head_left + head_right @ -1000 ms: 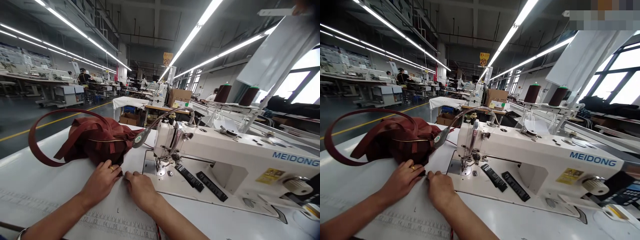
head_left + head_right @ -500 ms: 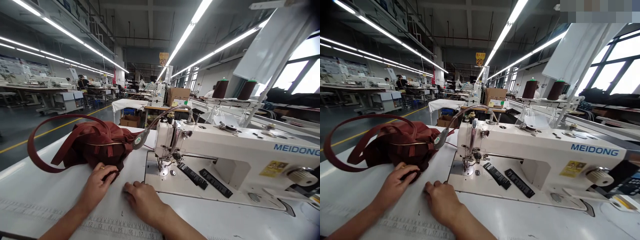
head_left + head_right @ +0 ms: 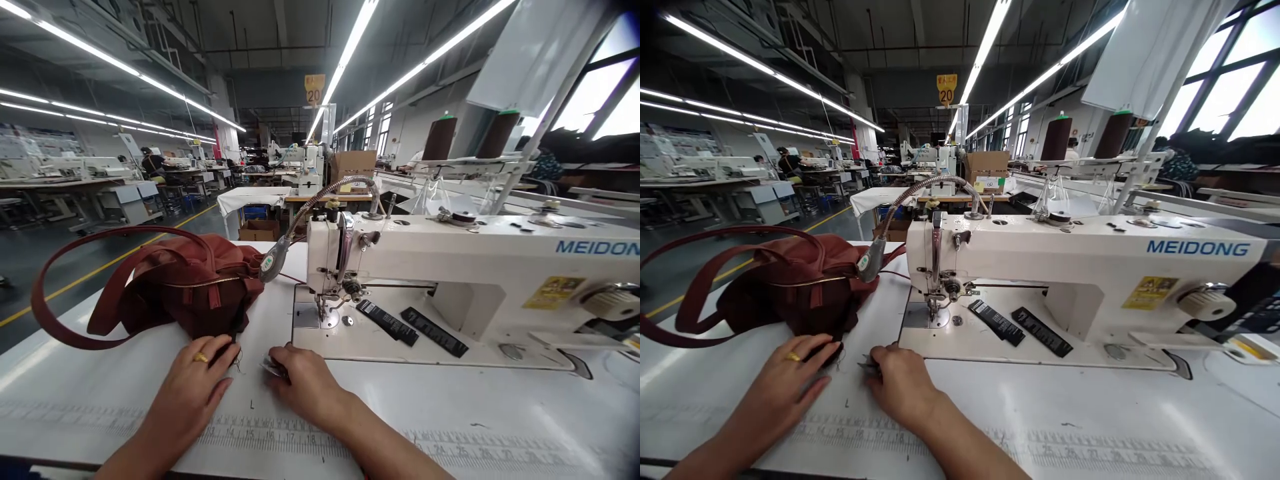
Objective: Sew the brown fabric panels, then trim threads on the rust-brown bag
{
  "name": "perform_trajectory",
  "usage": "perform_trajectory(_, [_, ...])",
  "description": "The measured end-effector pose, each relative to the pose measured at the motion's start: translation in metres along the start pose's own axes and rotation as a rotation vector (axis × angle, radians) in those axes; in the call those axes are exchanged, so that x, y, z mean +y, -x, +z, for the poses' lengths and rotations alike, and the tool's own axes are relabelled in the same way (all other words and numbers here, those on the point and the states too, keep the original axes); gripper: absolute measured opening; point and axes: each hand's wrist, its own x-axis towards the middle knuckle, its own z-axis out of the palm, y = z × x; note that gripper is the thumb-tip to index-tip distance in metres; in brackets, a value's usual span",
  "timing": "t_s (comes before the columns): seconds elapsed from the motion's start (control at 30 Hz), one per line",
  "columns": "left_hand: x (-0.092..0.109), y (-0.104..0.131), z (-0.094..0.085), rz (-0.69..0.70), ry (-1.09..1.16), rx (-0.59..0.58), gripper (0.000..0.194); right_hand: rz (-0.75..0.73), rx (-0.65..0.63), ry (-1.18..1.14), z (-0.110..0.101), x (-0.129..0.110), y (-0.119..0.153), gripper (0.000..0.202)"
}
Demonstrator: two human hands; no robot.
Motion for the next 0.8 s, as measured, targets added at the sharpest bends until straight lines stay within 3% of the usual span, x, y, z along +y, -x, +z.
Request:
perform_trajectory(0.13, [0.013,-0.029,0.001,-0.031,-0.149,-0.174,0.038,0.004,0.023,0.010,0.002,-0.001,0.000,0.003])
perform_trajectory(0.27, [0.018,-0.047,0.001,-0.028,-0.127,-0.221,0.024,-0.007,0.036,0.028,0.003,-0.002,0.001,0.004])
perform_trajectory(0.47, [0.006,-0.018,0.000,0.022,0.047,-0.135,0.028,-0.019,0.030,0.055,0.000,-0.002,0.003,0.006])
perform_trajectory(0.6, [-0.003,0.000,-0.009,-0.204,0.306,-0.024,0.022,-0.069,-0.003,0.089,-0.003,-0.008,0.004,0.027])
perform_trajectory(0.7, [-0.009,-0.008,-0.018,-0.448,0.421,-0.151,0.025,-0.132,-0.037,0.150,-0.001,-0.015,0.000,0.023])
perform_trajectory(0.8, [-0.013,-0.020,-0.024,-0.560,0.474,-0.267,0.028,-0.137,-0.064,0.138,0.004,-0.022,-0.009,0.017])
